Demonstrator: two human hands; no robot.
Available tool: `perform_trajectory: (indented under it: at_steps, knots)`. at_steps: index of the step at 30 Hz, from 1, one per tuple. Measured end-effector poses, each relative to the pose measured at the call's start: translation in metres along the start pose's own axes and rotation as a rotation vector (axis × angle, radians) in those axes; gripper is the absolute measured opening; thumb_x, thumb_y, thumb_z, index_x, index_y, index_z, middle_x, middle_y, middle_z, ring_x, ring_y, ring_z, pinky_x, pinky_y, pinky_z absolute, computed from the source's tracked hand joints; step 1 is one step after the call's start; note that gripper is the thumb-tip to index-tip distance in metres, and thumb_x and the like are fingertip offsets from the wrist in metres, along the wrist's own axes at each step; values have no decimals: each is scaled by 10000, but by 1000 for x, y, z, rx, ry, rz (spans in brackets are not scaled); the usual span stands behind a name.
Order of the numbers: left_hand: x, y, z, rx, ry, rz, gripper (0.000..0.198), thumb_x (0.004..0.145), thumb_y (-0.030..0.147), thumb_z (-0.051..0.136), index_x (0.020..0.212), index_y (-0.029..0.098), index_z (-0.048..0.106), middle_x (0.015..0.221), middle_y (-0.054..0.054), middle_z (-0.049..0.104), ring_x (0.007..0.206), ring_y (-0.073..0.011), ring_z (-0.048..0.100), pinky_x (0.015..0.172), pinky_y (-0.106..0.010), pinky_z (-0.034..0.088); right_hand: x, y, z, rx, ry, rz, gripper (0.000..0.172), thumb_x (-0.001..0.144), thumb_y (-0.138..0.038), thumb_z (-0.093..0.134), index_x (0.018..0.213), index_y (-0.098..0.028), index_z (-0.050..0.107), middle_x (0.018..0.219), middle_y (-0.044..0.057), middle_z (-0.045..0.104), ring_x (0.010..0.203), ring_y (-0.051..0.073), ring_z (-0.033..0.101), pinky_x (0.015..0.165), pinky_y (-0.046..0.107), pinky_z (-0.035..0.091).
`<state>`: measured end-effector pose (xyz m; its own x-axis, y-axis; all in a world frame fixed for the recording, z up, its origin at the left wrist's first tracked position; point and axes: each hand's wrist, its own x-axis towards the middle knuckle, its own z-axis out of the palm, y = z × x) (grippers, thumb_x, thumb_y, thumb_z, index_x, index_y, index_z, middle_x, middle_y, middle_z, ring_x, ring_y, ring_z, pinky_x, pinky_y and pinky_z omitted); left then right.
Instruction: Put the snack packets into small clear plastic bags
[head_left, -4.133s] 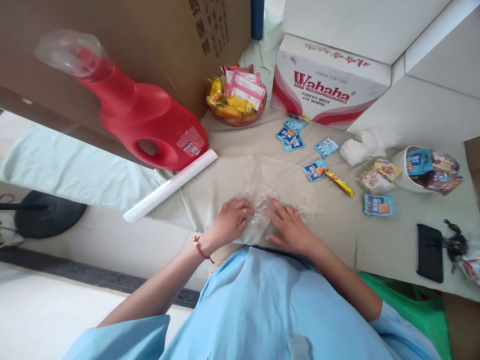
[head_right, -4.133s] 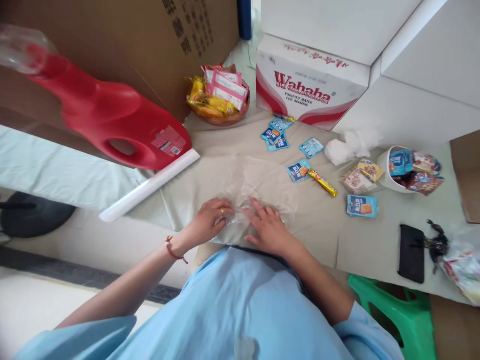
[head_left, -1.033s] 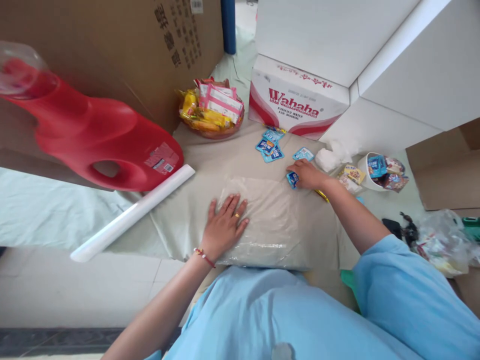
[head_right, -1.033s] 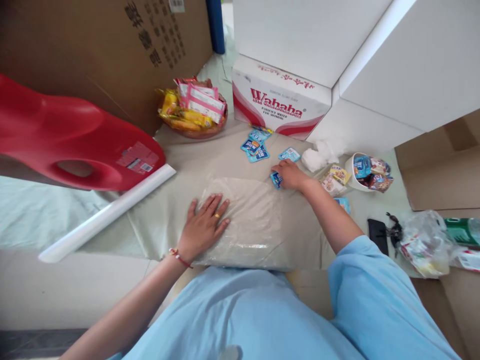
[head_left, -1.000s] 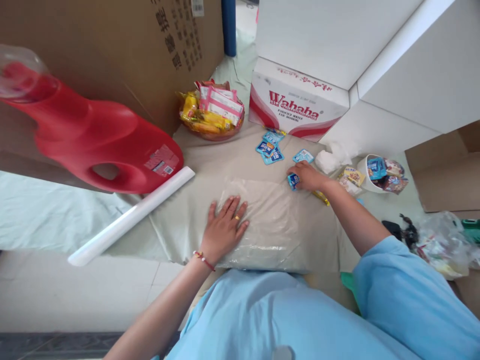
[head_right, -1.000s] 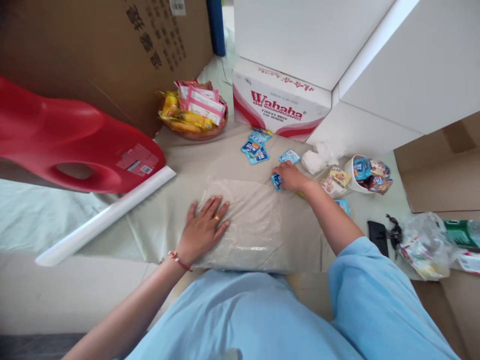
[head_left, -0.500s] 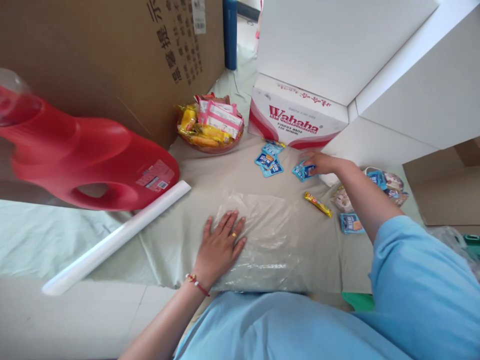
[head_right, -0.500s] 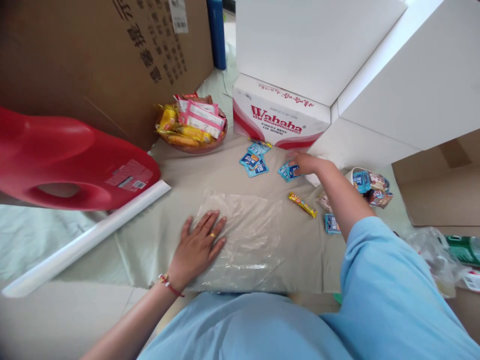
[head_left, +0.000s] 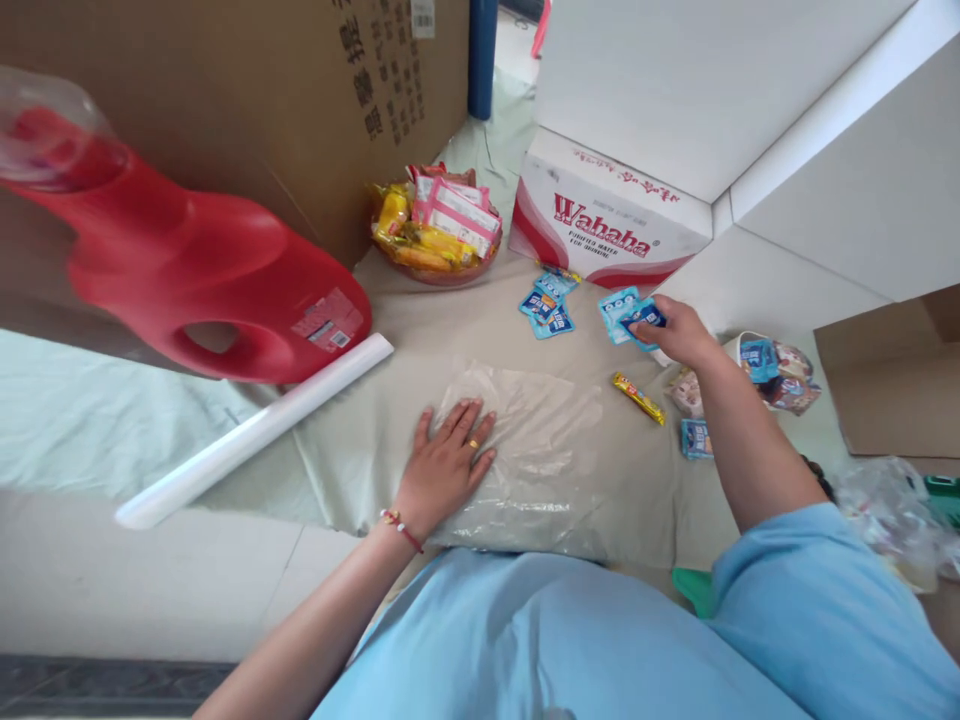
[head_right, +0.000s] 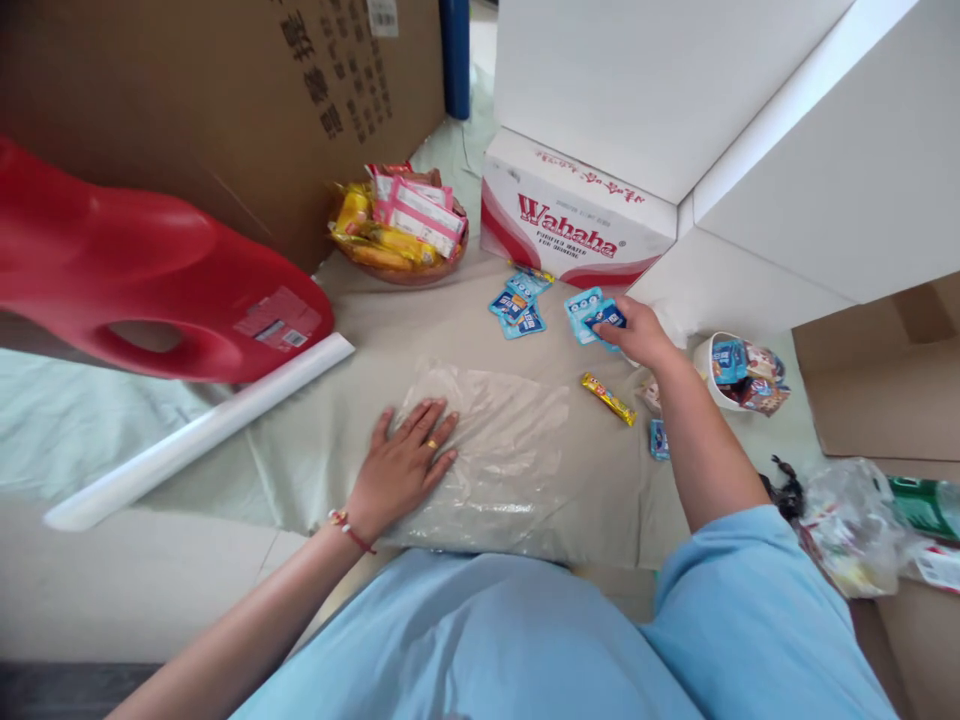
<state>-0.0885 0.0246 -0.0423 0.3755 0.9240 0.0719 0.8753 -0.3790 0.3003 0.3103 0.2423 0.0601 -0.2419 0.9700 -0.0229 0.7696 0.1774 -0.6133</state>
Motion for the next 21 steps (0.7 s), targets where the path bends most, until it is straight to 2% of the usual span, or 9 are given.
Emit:
perform_trajectory:
  at_steps: [3,5,9,11,13,16,18,21]
  knots:
    - [0,2,-1,-18,-18,-15,512,1113,413,358,1580,279,517,1695,-103,446,1577,-310,411,1298,-650,197,-39,-32,21,387,-110,159,379,770,-520,824,903,-220,636,766,1,692,672,175,615,646,307,525]
    - [0,2,-2,-30,-37,-26,520,1122,389,314,1597,275,493,1702,-95,438,1588,-302,393,1297,-656,197,-61,-53,42,509,-248,199,395,744,-513,857,862,-220,621,738,-11,677,644,153,602,624,281,507]
    - [0,2,-2,-68,-50,-40,551,1125,361,272,1654,268,396,1722,-90,405,1601,-292,370,1306,-650,183,-85,-88,92,500,-558,163,384,789,-538,814,844,-214,616,719,-26,632,638,140,563,599,262,470]
    - [-1,1,-2,-85,-46,-47,564,1125,358,262,1670,253,361,1720,-96,408,1600,-285,374,1314,-638,175,-89,-98,118,451,-624,96,359,818,-536,764,837,-217,600,711,-39,592,645,139,534,595,257,445]
    - [-1,0,-1,-97,-36,-53,576,1123,355,253,1681,236,333,1713,-101,421,1597,-279,379,1320,-627,171,-89,-104,139,350,-613,29,311,833,-496,720,816,-223,572,699,-49,555,649,140,505,598,254,421]
    - [-2,0,-1,-110,-12,-68,591,1117,339,252,1695,219,294,1703,-106,438,1595,-273,384,1328,-605,172,-89,-107,156,136,-495,-49,217,839,-406,673,795,-225,562,735,-25,590,683,161,526,658,279,454]
    - [-2,0,-1,-107,-8,-71,594,1113,335,262,1694,216,300,1706,-106,434,1599,-272,377,1331,-595,172,-94,-110,155,70,-403,-122,150,889,-366,622,879,-217,634,881,36,687,818,206,619,793,336,520]
    - [-1,1,-1,-95,-21,-65,581,1111,339,266,1674,224,355,1715,-92,418,1607,-273,361,1330,-600,172,-106,-119,144,57,-265,-177,286,1005,-339,497,1163,-239,714,1149,102,753,1084,273,685,999,436,538]
